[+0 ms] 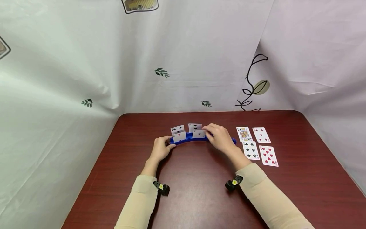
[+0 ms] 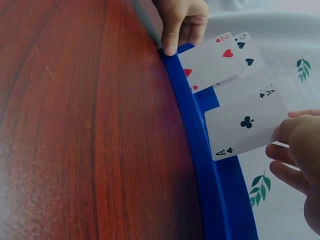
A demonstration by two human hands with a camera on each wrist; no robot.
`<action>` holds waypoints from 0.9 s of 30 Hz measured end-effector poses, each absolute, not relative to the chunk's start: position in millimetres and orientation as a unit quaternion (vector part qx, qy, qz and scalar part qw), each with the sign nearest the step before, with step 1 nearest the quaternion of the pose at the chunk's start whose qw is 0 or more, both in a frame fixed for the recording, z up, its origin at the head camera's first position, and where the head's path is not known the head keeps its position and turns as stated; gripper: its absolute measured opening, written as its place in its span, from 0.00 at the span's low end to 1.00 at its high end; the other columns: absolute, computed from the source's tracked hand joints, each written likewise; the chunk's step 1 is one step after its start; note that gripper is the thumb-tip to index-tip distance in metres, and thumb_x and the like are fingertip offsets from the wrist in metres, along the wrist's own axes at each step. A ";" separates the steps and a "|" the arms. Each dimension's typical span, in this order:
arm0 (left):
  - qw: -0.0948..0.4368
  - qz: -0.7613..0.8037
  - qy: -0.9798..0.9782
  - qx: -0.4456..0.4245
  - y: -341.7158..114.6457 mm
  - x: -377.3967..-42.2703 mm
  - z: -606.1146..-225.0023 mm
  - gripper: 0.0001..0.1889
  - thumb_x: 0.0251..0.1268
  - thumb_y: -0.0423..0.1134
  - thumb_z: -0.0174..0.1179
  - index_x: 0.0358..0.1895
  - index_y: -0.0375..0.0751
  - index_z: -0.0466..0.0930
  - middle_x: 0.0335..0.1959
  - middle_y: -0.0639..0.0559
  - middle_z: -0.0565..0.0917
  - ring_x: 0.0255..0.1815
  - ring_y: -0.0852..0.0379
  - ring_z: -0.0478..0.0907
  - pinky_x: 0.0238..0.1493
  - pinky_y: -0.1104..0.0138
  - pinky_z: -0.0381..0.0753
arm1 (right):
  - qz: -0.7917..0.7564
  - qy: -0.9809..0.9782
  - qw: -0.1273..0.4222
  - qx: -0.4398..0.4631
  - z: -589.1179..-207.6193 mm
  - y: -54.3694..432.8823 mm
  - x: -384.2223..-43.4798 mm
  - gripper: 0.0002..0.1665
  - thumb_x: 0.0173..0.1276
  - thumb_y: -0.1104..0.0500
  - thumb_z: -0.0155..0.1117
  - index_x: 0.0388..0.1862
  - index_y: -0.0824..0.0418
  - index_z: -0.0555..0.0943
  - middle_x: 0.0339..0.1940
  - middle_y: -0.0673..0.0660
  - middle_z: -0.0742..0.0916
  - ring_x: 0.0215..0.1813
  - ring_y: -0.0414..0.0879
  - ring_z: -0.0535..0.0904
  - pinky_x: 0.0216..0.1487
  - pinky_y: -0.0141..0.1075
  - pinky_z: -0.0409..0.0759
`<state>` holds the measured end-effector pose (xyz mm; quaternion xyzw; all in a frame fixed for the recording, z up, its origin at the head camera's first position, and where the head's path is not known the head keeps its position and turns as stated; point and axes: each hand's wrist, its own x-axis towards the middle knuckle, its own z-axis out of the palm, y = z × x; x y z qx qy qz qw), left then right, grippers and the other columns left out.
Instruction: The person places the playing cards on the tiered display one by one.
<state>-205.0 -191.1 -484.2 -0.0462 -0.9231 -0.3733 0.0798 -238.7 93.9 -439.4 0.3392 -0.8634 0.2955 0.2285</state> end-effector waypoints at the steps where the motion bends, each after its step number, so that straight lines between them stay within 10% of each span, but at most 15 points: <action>1: 0.079 -0.373 -0.923 -0.046 -191.0 -205.2 -484.2 0.17 0.61 0.32 0.72 0.53 0.31 0.85 0.39 0.41 0.89 0.43 0.47 0.86 0.49 0.54 0.84 | 0.295 -0.863 0.227 0.340 -439.5 93.4 -238.9 0.08 0.67 0.67 0.69 0.44 0.62 0.89 0.40 0.55 0.89 0.42 0.50 0.86 0.44 0.47 0.84; 27: 0.083 -0.375 -0.922 -0.047 -190.8 -206.8 -486.2 0.16 0.61 0.31 0.72 0.52 0.31 0.86 0.38 0.42 0.89 0.42 0.48 0.86 0.49 0.55 0.84 | 0.291 -0.865 0.207 0.353 -448.3 88.8 -241.2 0.17 0.69 0.67 0.68 0.57 0.65 0.85 0.50 0.60 0.89 0.51 0.54 0.86 0.53 0.50 0.83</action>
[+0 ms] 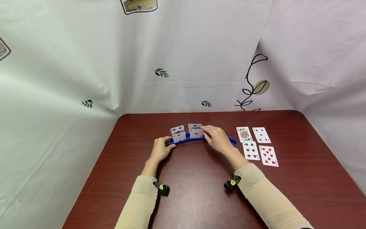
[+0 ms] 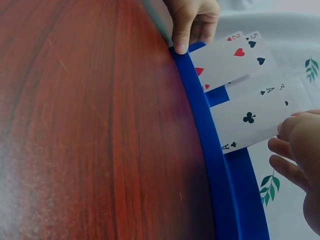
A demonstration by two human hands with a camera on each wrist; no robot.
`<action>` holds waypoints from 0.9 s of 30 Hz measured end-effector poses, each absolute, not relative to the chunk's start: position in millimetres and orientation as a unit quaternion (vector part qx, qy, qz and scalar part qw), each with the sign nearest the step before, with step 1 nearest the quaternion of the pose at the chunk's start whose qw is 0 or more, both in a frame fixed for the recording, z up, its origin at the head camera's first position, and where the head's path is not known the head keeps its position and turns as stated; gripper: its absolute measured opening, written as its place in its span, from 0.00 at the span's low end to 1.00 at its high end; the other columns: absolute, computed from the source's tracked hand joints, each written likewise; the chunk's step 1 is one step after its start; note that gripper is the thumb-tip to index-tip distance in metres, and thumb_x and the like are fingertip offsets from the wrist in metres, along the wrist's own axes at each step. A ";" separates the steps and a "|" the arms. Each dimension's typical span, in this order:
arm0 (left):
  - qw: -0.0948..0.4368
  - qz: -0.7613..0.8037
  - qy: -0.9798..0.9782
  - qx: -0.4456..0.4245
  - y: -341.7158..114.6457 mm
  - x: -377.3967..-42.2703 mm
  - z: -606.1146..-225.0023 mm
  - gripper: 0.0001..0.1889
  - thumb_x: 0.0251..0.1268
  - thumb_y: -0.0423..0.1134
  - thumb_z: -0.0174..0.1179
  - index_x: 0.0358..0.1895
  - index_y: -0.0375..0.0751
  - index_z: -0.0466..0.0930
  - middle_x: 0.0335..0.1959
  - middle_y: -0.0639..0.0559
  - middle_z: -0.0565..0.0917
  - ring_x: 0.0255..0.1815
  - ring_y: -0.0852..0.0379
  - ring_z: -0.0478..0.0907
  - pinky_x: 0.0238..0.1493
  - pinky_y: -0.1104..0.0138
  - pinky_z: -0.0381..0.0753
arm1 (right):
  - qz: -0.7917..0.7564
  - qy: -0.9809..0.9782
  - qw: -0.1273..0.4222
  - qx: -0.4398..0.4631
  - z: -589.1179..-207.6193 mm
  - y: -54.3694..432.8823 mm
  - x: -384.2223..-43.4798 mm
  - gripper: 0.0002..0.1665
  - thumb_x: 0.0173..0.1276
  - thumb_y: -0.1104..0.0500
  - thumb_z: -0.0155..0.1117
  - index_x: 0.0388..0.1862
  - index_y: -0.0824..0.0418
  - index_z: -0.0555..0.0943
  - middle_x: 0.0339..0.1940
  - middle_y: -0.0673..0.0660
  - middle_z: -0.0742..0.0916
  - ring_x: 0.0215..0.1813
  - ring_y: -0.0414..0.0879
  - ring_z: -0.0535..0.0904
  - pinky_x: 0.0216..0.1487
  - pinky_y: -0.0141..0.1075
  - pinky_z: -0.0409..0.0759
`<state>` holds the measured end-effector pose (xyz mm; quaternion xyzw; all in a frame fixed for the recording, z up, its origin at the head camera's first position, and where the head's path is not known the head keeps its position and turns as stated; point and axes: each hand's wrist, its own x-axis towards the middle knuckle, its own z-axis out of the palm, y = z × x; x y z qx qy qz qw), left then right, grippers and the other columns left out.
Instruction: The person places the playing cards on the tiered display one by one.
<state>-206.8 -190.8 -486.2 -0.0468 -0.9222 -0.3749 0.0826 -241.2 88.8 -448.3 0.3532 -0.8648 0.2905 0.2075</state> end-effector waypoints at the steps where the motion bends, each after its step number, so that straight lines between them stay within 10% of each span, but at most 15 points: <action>1: 0.082 -0.375 -0.922 -0.047 -190.6 -206.9 -486.2 0.16 0.61 0.32 0.72 0.52 0.31 0.86 0.38 0.42 0.89 0.42 0.48 0.86 0.49 0.55 0.84 | 0.293 -0.863 0.205 0.357 -448.6 89.2 -241.0 0.17 0.69 0.67 0.68 0.56 0.65 0.85 0.51 0.60 0.89 0.51 0.54 0.86 0.53 0.50 0.83; 27: 0.081 -0.372 -0.923 -0.045 -190.1 -205.2 -485.1 0.17 0.61 0.31 0.72 0.53 0.31 0.85 0.39 0.41 0.89 0.43 0.46 0.86 0.51 0.54 0.84 | 0.302 -0.876 0.193 0.323 -452.2 126.6 -243.5 0.12 0.68 0.64 0.69 0.49 0.65 0.87 0.45 0.60 0.90 0.46 0.54 0.87 0.49 0.49 0.84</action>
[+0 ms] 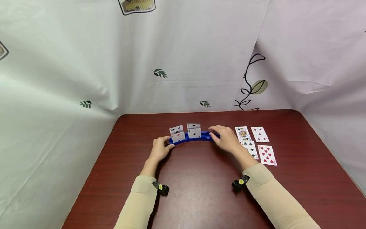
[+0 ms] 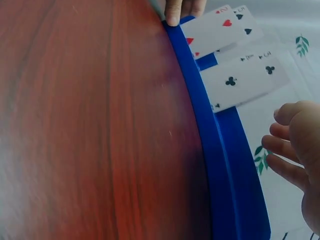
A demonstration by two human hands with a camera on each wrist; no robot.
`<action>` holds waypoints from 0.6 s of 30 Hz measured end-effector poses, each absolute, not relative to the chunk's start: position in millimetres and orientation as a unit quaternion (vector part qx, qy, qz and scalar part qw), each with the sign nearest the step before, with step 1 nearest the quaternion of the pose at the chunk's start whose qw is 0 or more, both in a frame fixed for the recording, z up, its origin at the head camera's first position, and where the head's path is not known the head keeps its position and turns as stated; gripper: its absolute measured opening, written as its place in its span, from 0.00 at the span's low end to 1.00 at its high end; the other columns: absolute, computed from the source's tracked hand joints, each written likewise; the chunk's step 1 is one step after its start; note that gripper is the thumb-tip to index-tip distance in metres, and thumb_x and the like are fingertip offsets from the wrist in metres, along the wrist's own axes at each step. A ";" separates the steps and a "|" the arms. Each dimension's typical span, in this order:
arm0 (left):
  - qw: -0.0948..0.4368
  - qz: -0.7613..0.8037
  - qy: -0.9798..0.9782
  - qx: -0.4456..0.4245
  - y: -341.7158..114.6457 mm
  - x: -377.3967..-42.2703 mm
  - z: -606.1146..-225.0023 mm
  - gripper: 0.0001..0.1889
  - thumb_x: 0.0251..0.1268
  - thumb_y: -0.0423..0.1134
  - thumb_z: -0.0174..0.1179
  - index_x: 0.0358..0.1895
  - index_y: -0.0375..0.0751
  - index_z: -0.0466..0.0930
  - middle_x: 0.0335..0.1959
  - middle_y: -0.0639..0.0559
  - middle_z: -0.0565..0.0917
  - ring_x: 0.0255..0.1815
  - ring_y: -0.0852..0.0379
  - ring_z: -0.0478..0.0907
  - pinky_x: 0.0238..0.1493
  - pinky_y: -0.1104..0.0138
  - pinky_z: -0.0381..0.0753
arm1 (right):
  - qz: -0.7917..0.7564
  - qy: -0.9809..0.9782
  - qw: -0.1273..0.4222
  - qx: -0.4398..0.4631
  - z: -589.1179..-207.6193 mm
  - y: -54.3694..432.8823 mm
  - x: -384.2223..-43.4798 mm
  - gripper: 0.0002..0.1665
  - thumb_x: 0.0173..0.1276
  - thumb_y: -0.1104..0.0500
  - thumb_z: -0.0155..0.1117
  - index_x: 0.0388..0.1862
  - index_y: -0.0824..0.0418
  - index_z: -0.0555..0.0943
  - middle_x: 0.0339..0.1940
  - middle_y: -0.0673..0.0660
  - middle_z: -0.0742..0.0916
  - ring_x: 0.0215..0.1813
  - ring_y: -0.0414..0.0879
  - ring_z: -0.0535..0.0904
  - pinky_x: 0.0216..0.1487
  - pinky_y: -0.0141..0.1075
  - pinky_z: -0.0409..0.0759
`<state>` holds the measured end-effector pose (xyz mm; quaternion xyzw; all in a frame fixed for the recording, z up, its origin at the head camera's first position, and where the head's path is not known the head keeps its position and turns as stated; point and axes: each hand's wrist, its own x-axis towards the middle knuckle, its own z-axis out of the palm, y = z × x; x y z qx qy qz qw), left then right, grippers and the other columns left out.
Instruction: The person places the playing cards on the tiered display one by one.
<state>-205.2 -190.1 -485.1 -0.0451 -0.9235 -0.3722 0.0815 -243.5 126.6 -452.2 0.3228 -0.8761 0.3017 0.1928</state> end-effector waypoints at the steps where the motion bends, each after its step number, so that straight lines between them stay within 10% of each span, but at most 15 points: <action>1: 0.082 -0.373 -0.923 -0.045 -190.0 -205.2 -484.8 0.17 0.61 0.31 0.72 0.53 0.31 0.85 0.39 0.40 0.89 0.43 0.46 0.86 0.50 0.53 0.84 | 0.304 -0.876 0.194 0.321 -451.4 128.9 -244.0 0.12 0.67 0.64 0.69 0.49 0.65 0.87 0.44 0.60 0.90 0.45 0.54 0.87 0.48 0.49 0.85; 18: 0.083 -0.370 -0.924 -0.049 -189.6 -204.9 -484.3 0.18 0.60 0.31 0.72 0.53 0.30 0.85 0.40 0.40 0.89 0.44 0.45 0.86 0.51 0.53 0.84 | 0.306 -0.878 0.217 0.296 -442.3 167.3 -251.1 0.12 0.65 0.65 0.71 0.47 0.68 0.86 0.42 0.63 0.89 0.39 0.55 0.85 0.41 0.49 0.84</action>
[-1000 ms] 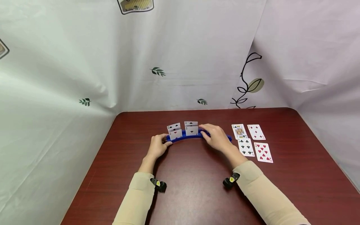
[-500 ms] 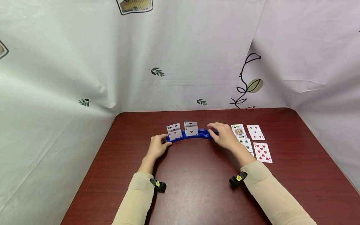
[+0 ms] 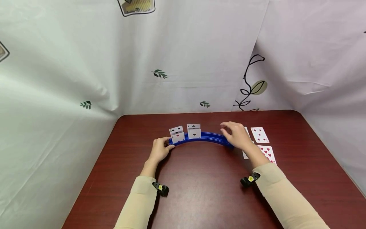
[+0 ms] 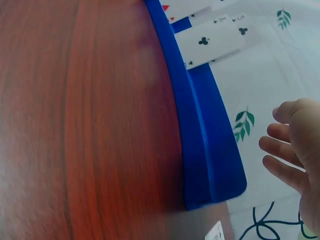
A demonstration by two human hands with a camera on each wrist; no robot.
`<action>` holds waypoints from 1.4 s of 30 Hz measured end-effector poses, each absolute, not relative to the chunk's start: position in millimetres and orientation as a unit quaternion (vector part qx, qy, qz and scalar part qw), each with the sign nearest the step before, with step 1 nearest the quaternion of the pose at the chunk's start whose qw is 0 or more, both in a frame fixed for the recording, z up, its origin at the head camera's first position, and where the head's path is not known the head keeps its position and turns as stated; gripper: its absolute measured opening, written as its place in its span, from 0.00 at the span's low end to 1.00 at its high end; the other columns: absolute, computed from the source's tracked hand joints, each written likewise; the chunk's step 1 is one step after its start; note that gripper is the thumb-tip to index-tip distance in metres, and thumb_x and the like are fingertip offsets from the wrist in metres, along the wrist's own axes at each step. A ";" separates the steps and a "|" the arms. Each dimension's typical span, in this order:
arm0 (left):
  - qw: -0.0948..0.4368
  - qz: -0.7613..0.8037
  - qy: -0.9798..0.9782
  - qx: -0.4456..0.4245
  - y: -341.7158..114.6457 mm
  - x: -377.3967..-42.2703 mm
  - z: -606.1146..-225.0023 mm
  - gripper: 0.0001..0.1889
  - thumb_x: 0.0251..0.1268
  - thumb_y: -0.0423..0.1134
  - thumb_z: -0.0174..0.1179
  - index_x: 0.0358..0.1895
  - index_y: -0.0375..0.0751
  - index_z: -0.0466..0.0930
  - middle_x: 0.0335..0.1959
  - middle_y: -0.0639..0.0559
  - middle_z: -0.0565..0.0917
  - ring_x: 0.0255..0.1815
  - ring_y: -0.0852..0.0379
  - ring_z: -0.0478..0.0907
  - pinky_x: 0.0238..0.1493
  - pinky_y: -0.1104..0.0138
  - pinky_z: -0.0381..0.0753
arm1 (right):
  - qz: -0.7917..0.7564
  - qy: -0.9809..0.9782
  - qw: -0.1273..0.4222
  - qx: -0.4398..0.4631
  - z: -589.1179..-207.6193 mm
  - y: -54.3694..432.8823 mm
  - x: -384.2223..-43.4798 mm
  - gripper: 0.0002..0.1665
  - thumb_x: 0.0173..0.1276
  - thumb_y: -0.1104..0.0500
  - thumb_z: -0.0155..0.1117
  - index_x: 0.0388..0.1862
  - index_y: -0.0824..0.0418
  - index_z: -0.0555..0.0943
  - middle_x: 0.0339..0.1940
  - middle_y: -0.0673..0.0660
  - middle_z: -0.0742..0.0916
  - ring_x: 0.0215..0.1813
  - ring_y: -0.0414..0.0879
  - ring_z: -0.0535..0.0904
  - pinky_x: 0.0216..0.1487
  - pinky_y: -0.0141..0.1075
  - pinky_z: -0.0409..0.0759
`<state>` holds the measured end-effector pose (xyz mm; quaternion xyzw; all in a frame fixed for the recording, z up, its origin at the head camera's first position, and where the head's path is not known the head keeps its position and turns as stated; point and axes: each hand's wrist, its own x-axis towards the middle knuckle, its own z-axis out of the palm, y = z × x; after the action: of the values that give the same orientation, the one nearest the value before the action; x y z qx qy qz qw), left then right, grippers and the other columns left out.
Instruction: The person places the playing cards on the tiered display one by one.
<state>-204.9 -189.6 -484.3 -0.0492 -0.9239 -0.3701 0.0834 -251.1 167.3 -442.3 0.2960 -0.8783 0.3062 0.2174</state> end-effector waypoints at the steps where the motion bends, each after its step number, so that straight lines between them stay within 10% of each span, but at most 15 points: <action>1: 0.086 -0.370 -0.924 -0.051 -189.9 -205.2 -484.4 0.18 0.60 0.31 0.73 0.53 0.30 0.85 0.39 0.40 0.89 0.44 0.45 0.86 0.51 0.53 0.84 | 0.304 -0.880 0.217 0.294 -441.7 169.0 -251.6 0.12 0.66 0.65 0.71 0.47 0.68 0.86 0.43 0.63 0.89 0.40 0.55 0.85 0.41 0.50 0.83; 42: 0.087 -0.370 -0.923 -0.052 -191.2 -204.2 -488.3 0.17 0.60 0.31 0.73 0.52 0.31 0.85 0.38 0.42 0.89 0.42 0.48 0.86 0.49 0.55 0.85 | 0.303 -0.915 0.160 0.212 -444.4 262.2 -256.3 0.14 0.70 0.67 0.65 0.52 0.73 0.82 0.48 0.71 0.86 0.45 0.64 0.85 0.44 0.59 0.84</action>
<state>-204.2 -191.2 -488.3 -0.0515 -0.9234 -0.3703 0.0867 -256.3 262.2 -444.4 0.2123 -0.9153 0.3027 0.1600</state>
